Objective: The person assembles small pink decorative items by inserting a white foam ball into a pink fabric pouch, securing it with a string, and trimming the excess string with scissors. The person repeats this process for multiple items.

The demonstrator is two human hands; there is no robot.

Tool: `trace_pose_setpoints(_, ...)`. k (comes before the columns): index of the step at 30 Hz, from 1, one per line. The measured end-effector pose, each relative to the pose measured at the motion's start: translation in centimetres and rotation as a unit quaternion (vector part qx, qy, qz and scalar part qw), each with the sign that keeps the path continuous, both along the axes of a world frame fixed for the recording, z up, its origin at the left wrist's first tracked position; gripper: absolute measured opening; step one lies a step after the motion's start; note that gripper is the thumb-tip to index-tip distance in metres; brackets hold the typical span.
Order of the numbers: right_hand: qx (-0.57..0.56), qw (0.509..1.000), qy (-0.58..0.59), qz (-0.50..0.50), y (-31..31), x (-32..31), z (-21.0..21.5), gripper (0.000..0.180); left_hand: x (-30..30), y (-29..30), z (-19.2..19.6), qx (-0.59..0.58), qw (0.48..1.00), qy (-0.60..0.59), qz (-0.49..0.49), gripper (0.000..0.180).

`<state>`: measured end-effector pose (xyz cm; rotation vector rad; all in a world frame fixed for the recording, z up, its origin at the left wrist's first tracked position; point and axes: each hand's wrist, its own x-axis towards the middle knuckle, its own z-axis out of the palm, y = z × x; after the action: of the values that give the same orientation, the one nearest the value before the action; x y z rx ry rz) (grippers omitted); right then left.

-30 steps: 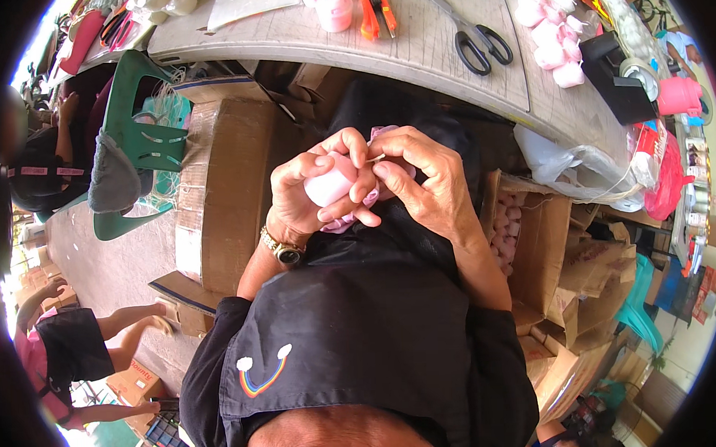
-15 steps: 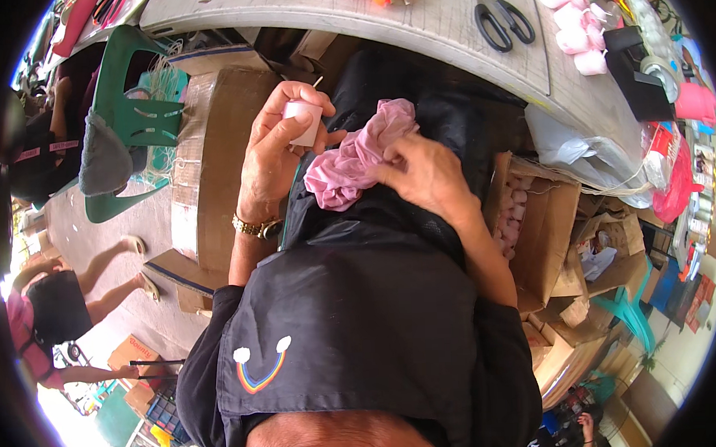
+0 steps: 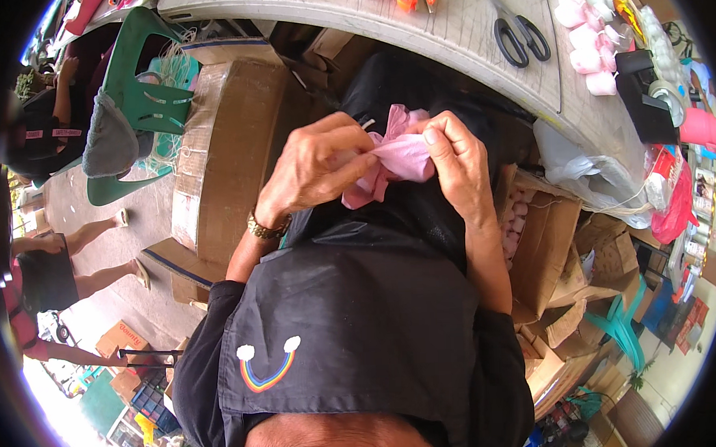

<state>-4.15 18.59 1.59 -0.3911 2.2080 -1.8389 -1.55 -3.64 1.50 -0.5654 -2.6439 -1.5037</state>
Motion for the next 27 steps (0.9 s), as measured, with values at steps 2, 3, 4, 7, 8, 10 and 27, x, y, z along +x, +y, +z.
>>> trace_pose_setpoints(2, -0.045, 0.987, -0.14, 0.063, 0.6, -0.4, -0.1, 0.022, -0.2, -0.3, 1.1, -0.015, 0.999, 0.043, 0.01, 0.012)
trace_pose_setpoints(3, -0.059, 0.974, -0.197, 0.094, 0.8, -0.5, -0.3, 0.019, -0.5, -0.3, 1.7, -0.01, 0.994, 0.112, 0.002, 0.011)
trace_pose_setpoints(4, -0.087, 0.954, -0.252, 0.138, 0.9, -0.8, -0.4, 0.016, -0.6, 0.0, 2.2, -0.011, 0.989, 0.148, -0.017, 0.012)
trace_pose_setpoints(7, -0.059, 0.915, -0.15, 0.369, 0.4, -1.3, -0.6, 0.029, -0.7, 1.5, 3.3, -0.006, 0.972, 0.228, -0.054, 0.014)
trace_pose_setpoints(8, -0.062, 0.905, -0.143, 0.395, 0.2, -1.3, -0.3, 0.037, -0.7, 1.7, 3.6, 0.009, 0.976, 0.205, -0.068, 0.015)
trace_pose_setpoints(10, -0.035, 0.914, -0.041, 0.402, -0.2, -1.0, 0.7, 0.039, -1.0, 1.7, 4.2, 0.037, 0.983, 0.178, -0.022, 0.014)
trace_pose_setpoints(27, -0.317, 0.93, -0.183, -0.032, -1.1, 1.4, -1.9, 0.034, 0.3, 1.9, 1.5, 0.616, 0.699, -0.33, -0.153, 0.032)
